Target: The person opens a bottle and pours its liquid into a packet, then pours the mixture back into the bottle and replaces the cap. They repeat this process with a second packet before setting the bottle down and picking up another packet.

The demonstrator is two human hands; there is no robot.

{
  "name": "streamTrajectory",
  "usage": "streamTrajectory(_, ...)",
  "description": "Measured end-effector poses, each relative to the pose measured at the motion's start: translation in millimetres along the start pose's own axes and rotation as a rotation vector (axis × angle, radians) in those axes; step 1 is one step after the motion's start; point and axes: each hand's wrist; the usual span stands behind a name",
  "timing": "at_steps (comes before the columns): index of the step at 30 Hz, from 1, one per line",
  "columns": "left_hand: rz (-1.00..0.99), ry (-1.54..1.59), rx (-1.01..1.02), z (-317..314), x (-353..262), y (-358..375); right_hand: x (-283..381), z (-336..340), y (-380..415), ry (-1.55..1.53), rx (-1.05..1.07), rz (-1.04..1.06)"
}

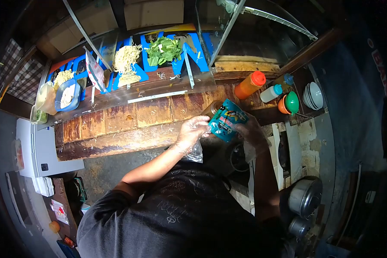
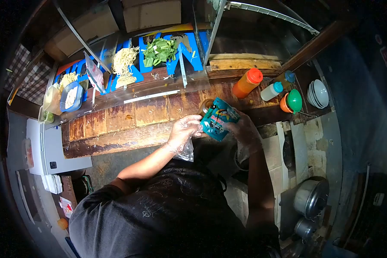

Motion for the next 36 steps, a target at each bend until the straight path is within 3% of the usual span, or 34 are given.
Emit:
streamTrajectory(4, -0.034, -0.007, -0.009, 1.1, 1.8, -2.7, -20.0, 13.0, -5.3, -0.092, 0.025, 0.032)
streamTrajectory(6, -0.051, -0.020, -0.014, 2.1, 2.6, -4.3, -34.8, 16.1, -7.2, -0.045, -0.121, 0.206)
streamTrajectory(9, -0.046, -0.030, -0.035, 3.5, 3.4, -4.4, -45.3, 10.9, -7.0, -0.145, -0.260, 0.232)
streamTrajectory(18, -0.080, -0.017, -0.023, 5.9, -1.3, -3.5, -65.8, 8.2, -9.9, -0.428, -0.378, 0.213)
streamTrajectory(21, -0.036, 0.026, -0.012, -0.7, -12.7, 1.9, -55.2, 12.5, -7.4, -0.484, -0.351, 0.216)
streamTrajectory(23, 0.128, 0.057, -0.057, -8.3, -22.0, 5.5, -41.0, 7.8, -3.9, -0.527, -0.374, 0.188)
streamTrajectory(30, 0.233, 0.267, 0.049, -10.0, -20.2, 4.3, 2.4, 3.1, -4.0, -0.491, -0.365, 0.065)
streamTrajectory(34, 0.262, 0.332, 0.045, -11.7, -22.7, 4.8, 12.2, -0.5, -2.9, -0.400, -0.356, 0.082)
streamTrajectory(36, 0.263, 0.351, 0.050, -12.2, -23.4, 4.3, 7.3, 3.8, -6.0, -0.470, -0.191, 0.222)
Point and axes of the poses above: each hand's wrist, its own y-axis away from the middle knuckle, its own z-axis out of the back of the hand, x = y × z, and after that the axes turned 14 degrees about -y, right-handed
